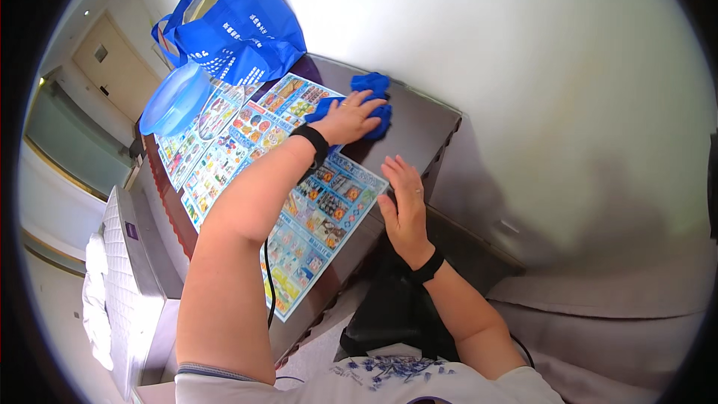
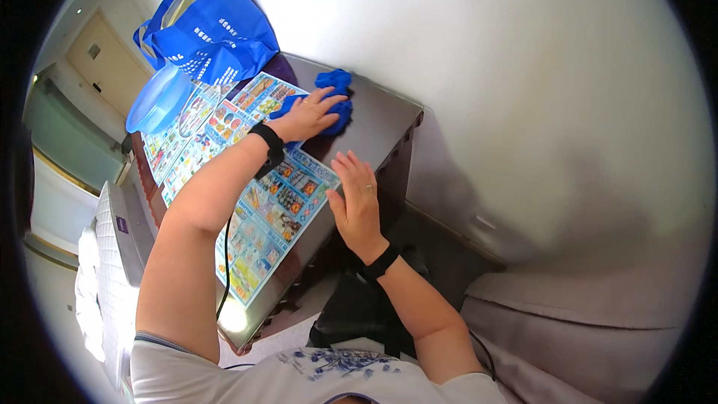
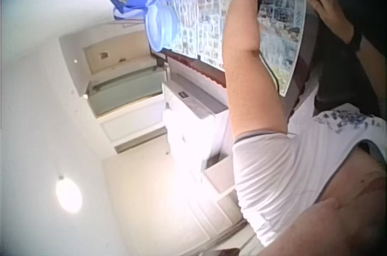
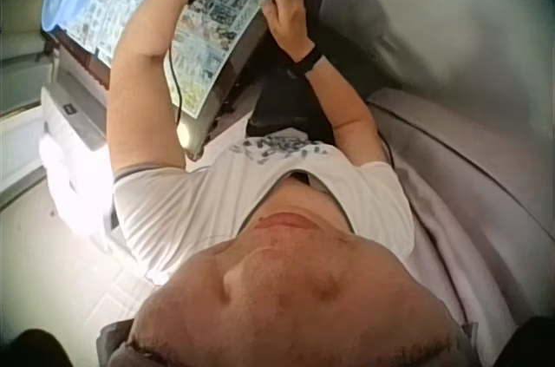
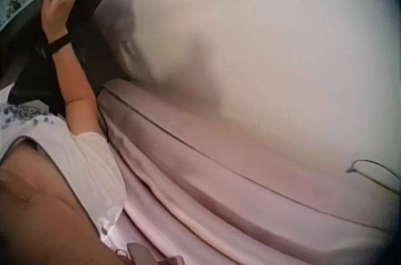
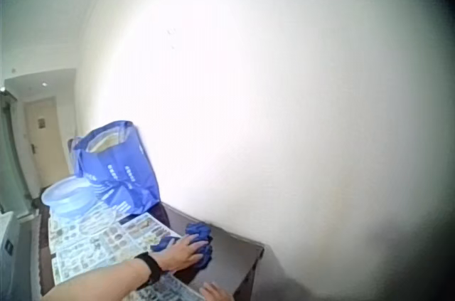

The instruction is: Wiping a dining table with a blue cloth and water.

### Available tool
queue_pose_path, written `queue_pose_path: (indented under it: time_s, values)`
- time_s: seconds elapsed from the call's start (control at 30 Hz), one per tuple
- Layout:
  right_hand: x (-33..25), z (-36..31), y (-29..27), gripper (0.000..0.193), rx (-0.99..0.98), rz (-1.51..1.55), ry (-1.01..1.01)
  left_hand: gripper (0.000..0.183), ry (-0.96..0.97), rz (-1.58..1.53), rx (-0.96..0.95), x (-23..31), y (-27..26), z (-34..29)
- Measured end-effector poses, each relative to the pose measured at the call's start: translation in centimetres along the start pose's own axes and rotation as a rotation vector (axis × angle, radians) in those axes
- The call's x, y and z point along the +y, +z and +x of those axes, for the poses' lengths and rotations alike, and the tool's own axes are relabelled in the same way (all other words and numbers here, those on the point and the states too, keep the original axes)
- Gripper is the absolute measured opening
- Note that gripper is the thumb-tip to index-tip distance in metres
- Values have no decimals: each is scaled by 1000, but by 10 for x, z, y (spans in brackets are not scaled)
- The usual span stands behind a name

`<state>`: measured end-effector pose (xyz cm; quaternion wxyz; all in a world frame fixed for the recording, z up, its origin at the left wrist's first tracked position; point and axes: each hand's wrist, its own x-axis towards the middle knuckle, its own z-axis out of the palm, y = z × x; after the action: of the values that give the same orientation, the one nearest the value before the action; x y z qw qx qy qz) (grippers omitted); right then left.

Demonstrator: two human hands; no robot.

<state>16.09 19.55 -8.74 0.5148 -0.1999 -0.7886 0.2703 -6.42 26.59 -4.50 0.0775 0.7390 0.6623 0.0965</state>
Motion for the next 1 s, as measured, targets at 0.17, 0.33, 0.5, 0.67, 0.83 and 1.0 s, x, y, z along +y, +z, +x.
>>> queue_pose_path:
  time_s: [0.17, 0.33, 0.5, 0.67, 0.83, 1.0]
  values:
    - [0, -1, 7, 40, -86, -118, 22, 50, -273, 5, -22, -63, -15, 15]
    - [2, 3, 2, 41, -139, -117, 35, 52, -474, 27, -17, -123, -31, 22]
    - [0, 3, 3, 42, -158, -119, 35, 54, -614, 19, -4, -164, -36, 20]
    - [1, 1, 3, 42, -142, -109, 32, 53, -634, 9, 25, -173, -35, 21]
    - [1, 2, 2, 42, -126, -124, 11, 53, -600, 43, 27, -144, -26, 12]
    - [1, 1, 5, 42, -100, -130, 9, 53, -397, 18, -8, -84, -15, -12]
